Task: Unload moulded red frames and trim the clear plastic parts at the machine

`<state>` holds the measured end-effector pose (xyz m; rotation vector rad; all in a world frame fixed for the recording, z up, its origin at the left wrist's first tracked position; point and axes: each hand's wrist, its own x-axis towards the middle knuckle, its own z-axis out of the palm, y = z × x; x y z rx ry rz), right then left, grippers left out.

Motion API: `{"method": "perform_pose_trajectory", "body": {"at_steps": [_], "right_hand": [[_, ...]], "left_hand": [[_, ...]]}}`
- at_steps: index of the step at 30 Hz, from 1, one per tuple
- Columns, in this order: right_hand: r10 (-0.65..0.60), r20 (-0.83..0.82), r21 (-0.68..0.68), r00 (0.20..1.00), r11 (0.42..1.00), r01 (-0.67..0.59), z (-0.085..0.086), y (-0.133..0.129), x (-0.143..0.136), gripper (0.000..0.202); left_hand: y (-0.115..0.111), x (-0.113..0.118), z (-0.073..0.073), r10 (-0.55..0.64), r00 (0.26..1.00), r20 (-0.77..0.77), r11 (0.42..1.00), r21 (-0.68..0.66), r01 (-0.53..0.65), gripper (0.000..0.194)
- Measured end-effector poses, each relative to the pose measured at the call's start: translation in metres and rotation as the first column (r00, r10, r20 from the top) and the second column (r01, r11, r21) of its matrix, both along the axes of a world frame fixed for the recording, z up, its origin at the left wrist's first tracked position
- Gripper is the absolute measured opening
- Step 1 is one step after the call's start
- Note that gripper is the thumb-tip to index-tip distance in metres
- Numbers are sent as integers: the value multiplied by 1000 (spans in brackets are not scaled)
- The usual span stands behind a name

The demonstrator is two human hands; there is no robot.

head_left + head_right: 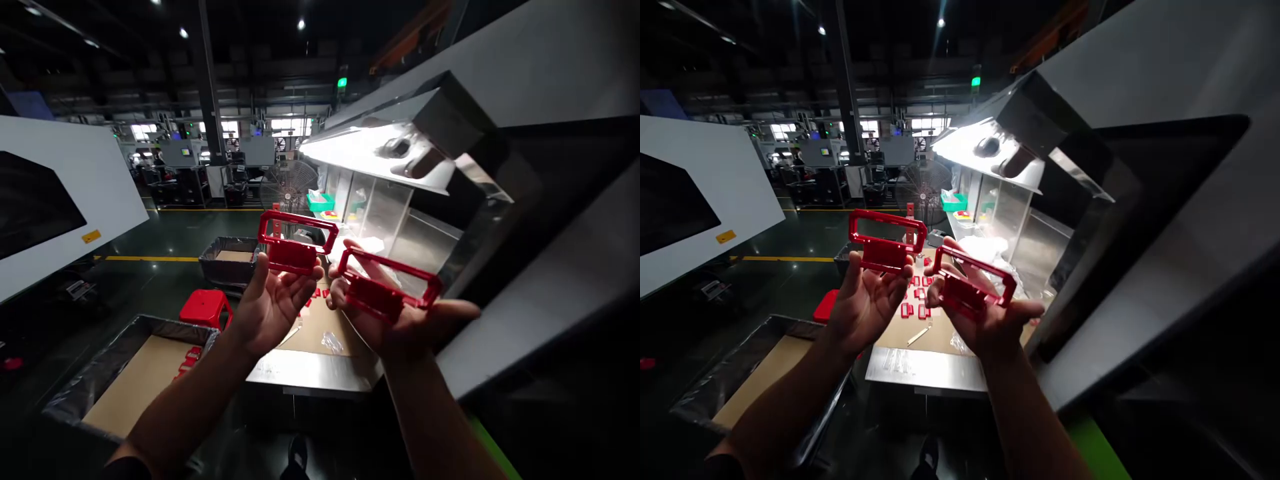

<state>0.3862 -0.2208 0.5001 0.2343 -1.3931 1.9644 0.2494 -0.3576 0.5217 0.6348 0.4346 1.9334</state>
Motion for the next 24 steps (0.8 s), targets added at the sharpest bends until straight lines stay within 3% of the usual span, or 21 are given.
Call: {"method": "perform_pose_trajectory", "body": {"at_steps": [5,11,17,24], "right_hand": [[66,-47,-104,997,992,-71,28,50,-43,108],[101,15,-161,995,982,-97,37,99,-76,103],[-16,165,-10,986,1000,18,48,125,-97,111],[217,-111,-91,970,969,-228,60,140,-130,110]], "left_hand": [[60,-19,1,-7,1000,-6,997,81,7,62],[111,-48,3,34,998,47,997,73,-37,65],[142,-74,6,50,997,55,994,99,-56,72],[158,-101,15,52,996,76,990,127,-61,81]]}}
